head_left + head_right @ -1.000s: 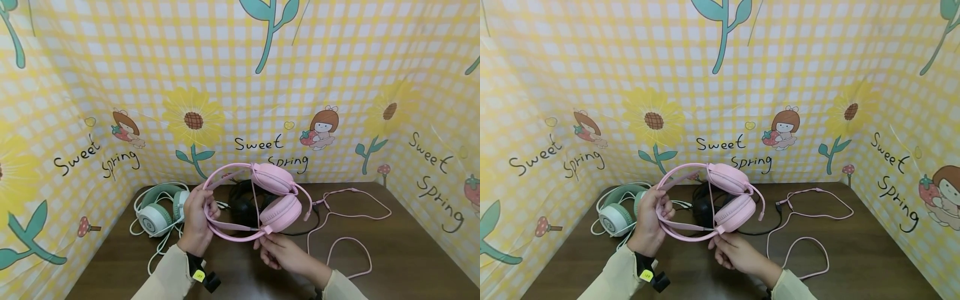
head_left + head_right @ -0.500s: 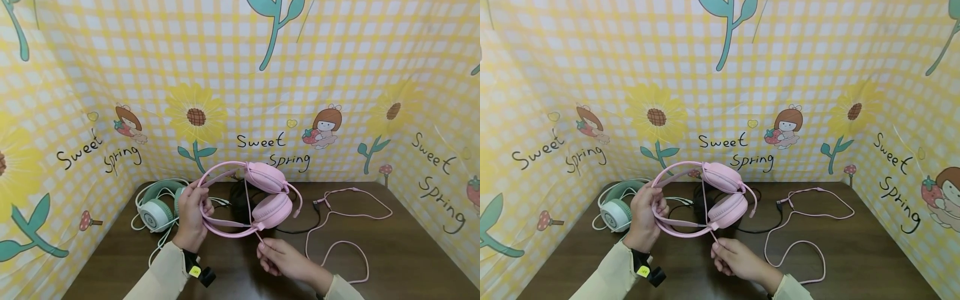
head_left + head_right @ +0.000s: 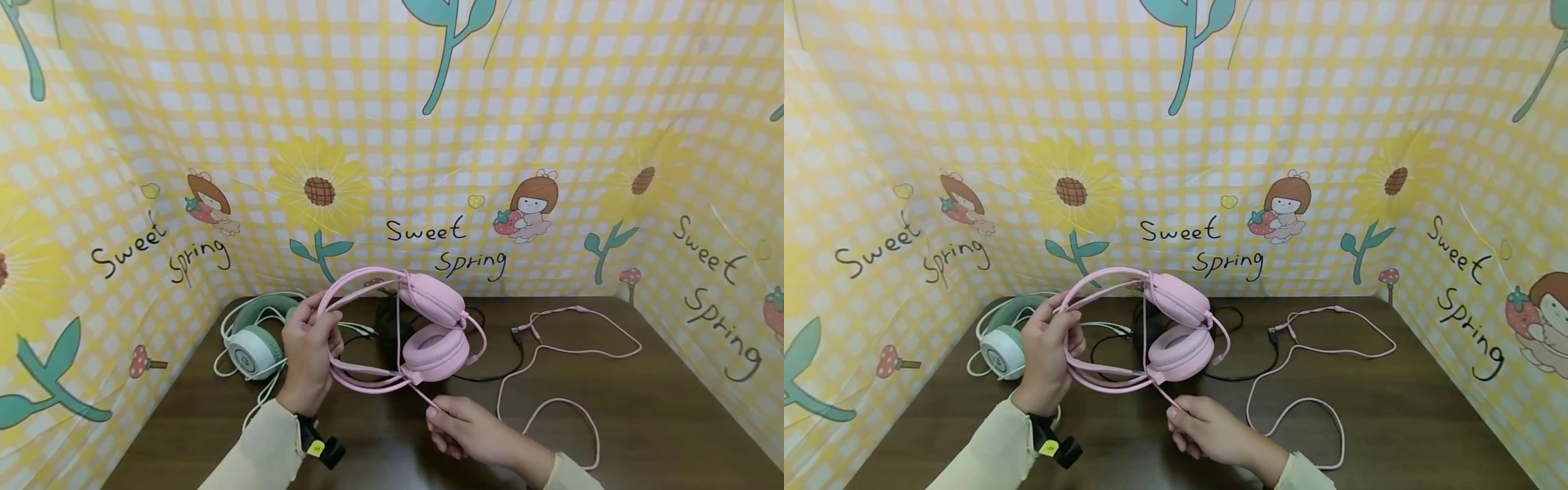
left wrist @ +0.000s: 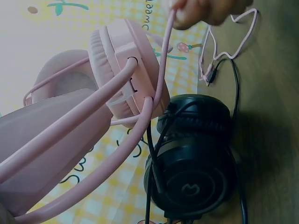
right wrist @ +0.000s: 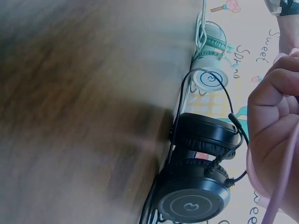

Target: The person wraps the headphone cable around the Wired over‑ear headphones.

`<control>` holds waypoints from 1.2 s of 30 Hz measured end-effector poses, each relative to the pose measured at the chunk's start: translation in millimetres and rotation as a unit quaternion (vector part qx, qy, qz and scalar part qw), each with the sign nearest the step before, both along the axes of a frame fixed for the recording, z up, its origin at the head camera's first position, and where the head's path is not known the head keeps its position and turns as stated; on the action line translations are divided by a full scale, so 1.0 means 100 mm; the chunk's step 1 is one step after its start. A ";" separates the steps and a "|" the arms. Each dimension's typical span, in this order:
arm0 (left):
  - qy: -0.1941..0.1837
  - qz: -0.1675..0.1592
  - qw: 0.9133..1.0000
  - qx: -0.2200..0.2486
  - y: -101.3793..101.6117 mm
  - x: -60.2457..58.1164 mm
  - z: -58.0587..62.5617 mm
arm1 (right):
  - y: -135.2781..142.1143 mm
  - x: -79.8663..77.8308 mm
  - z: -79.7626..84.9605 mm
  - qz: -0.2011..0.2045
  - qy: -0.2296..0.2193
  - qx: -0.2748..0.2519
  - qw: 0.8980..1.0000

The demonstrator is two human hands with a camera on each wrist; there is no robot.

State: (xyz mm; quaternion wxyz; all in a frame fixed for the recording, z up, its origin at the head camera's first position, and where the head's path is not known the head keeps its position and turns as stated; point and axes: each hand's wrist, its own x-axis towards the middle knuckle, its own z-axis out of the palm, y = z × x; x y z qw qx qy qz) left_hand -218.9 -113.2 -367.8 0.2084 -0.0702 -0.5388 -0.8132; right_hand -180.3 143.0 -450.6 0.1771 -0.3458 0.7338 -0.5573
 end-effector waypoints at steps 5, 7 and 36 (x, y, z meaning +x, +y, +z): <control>0.022 0.017 0.999 -0.034 0.01 0.05 0.02 | 0.01 0.06 0.05 -0.001 0.001 0.006 1.000; 0.031 0.028 0.997 -0.061 0.02 0.07 0.02 | 0.01 0.08 0.08 -0.001 0.007 0.008 1.000; 0.168 0.064 0.948 -0.262 0.13 0.25 0.05 | 0.18 0.20 0.69 0.026 0.118 0.058 0.991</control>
